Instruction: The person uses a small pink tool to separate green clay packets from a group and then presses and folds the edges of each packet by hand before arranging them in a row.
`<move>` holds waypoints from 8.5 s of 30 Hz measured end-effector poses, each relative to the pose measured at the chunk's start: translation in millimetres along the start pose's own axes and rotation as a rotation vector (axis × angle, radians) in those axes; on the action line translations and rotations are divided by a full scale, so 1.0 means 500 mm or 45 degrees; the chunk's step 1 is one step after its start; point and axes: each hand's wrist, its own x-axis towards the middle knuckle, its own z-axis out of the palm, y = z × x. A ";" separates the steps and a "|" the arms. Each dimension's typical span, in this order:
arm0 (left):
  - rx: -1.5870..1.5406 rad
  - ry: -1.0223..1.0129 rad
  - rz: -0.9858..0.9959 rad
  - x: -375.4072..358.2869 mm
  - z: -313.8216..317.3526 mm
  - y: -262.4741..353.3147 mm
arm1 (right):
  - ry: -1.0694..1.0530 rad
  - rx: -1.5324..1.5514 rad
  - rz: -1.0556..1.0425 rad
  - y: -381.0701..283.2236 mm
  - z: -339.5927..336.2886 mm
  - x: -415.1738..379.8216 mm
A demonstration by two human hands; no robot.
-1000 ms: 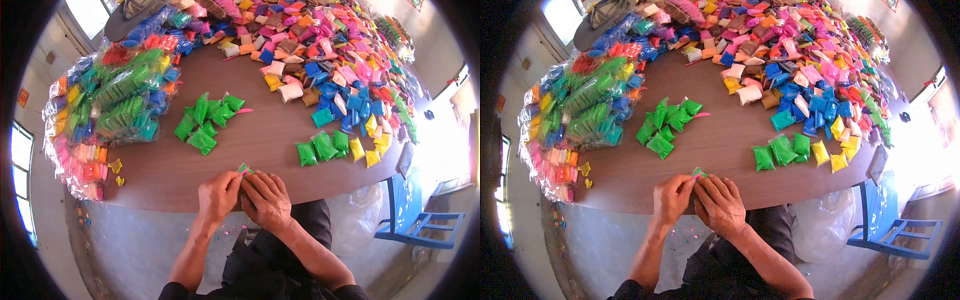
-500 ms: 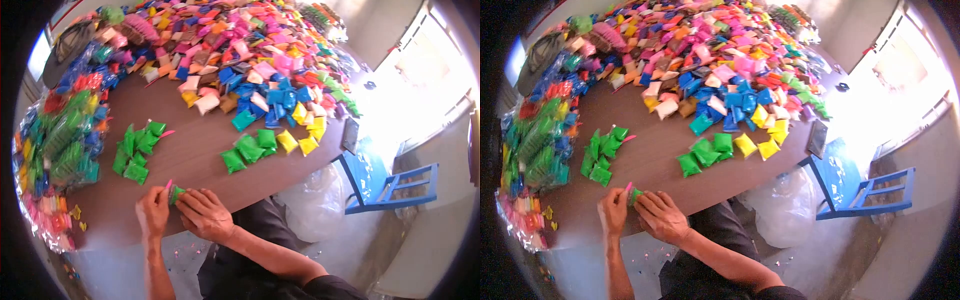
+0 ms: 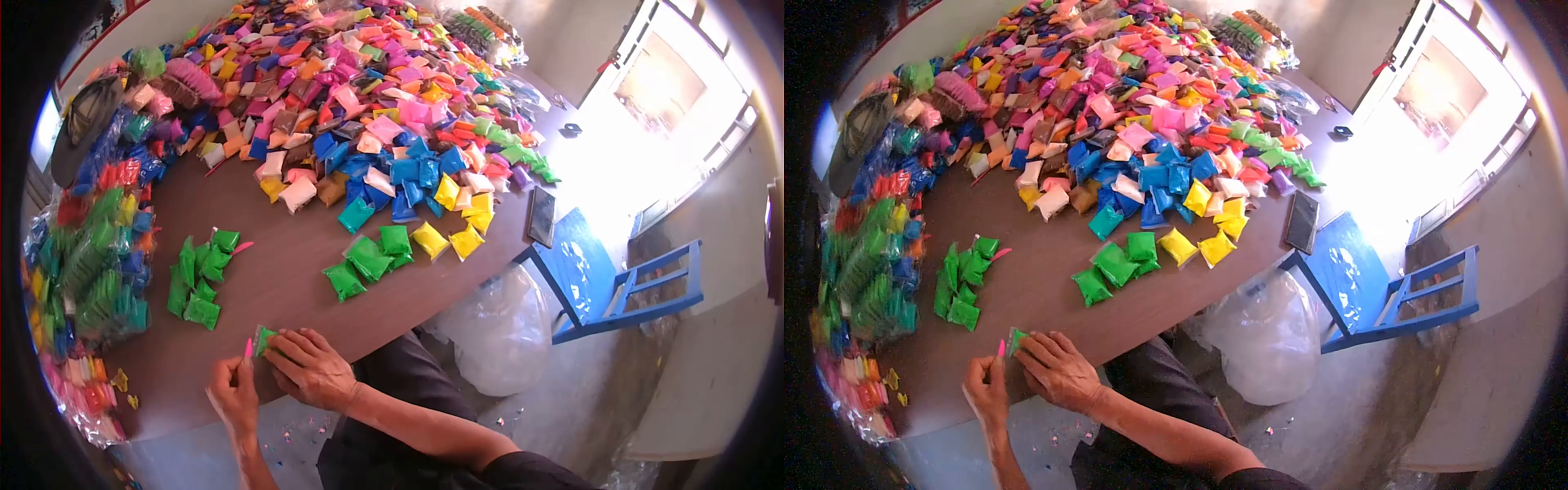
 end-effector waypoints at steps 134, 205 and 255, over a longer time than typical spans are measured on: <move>-0.165 -0.286 -0.136 -0.007 -0.020 0.023 | 0.210 -0.165 0.200 -0.008 -0.005 0.040; 0.049 0.088 -0.077 -0.061 0.016 -0.004 | 0.076 -0.105 0.111 0.012 -0.022 0.055; -0.133 -0.213 -0.179 0.018 -0.030 0.023 | -0.006 -0.039 -0.055 -0.004 -0.009 0.025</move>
